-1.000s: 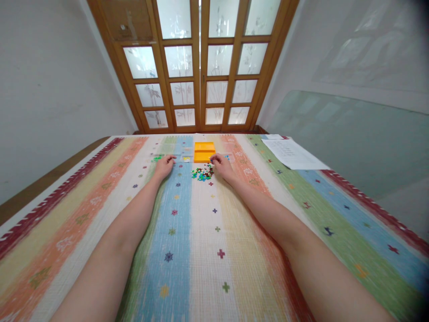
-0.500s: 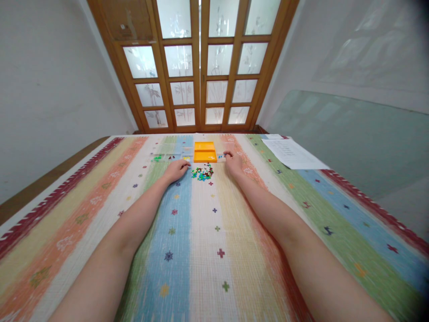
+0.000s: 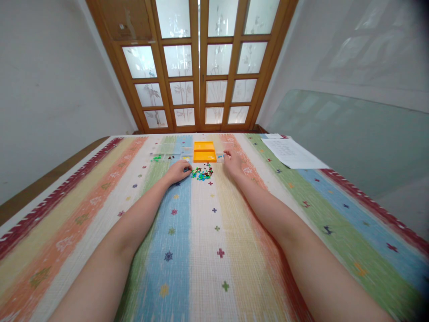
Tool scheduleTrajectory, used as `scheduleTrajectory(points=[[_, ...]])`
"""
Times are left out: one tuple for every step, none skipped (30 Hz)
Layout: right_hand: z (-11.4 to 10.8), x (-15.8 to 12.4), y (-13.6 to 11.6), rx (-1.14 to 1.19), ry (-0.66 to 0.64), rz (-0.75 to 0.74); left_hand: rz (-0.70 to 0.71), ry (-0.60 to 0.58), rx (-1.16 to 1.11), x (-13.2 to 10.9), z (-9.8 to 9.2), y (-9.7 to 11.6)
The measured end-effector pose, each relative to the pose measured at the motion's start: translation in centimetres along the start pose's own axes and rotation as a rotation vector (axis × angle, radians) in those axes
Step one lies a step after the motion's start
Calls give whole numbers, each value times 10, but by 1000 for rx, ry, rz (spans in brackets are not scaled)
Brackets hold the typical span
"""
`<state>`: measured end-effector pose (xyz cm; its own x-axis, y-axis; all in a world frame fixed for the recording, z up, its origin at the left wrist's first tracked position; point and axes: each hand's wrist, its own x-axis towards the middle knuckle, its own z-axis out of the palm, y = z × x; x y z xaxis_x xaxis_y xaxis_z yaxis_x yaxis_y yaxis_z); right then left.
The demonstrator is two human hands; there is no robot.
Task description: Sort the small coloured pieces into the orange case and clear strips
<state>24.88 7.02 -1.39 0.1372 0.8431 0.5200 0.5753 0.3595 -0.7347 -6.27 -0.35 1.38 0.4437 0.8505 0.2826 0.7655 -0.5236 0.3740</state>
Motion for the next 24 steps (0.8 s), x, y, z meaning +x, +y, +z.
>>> scheduleTrajectory(points=[[0,-1,-2,-12,-1,-12,3,-1,0,0,0,0],[-1,-3,-4,-23,-5,-24,6,-1,0,0,1,0],[-1,-4,-7,-33,-12,-33,9,1,-1,0,1,-1],[-2,-5,-9,-43,-22,-43,10,4,0,1,2,-1],[-2,-6,-11,-51,-35,-54,10,5,1,1,2,-1],[-2,-7,-13,-58,-50,-70,9,7,3,1,3,-1],[-2,-8,-16,-64,-68,-91,9,9,7,1,3,-2],[-2,-10,-18,-69,-88,-117,10,12,11,1,3,-2],[-2,-11,-21,-74,-112,-148,11,17,16,1,3,-2],[-1,-12,-24,-78,-140,-181,10,22,22,1,4,-2],[-1,-14,-27,-81,-172,-215,5,27,28,2,4,-2],[0,-16,-30,-83,-212,-252,-5,32,37,2,4,-2],[2,-18,-33,-85,-256,-293,-20,38,47,1,5,-3],[3,-20,-37,-87,-305,-340,-35,45,58,1,5,-3],[5,-23,-40,-91,-355,-392,-49,55,69,1,6,-3],[7,-26,-42,-96,-400,-442,-60,65,77,1,6,-3],[9,-28,-45,-104,-443,-490,-68,75,83,1,7,-4],[11,-31,-47,-113,-480,-532,-76,81,87,1,7,-4],[12,-33,-49,-123,-516,-568,-82,84,90,1,7,-5],[13,-34,-50,-132,-550,-596,-89,84,92,1,8,-5],[14,-36,-51,-138,-582,-618,-93,82,93,1,8,-6],[14,-36,-52,-139,-610,-633,-94,80,94,1,8,-7],[13,-37,-52,-136,-632,-643,-92,80,93,1,9,-8],[13,-37,-52,-131,-646,-645,-89,80,90,2,9,-8]])
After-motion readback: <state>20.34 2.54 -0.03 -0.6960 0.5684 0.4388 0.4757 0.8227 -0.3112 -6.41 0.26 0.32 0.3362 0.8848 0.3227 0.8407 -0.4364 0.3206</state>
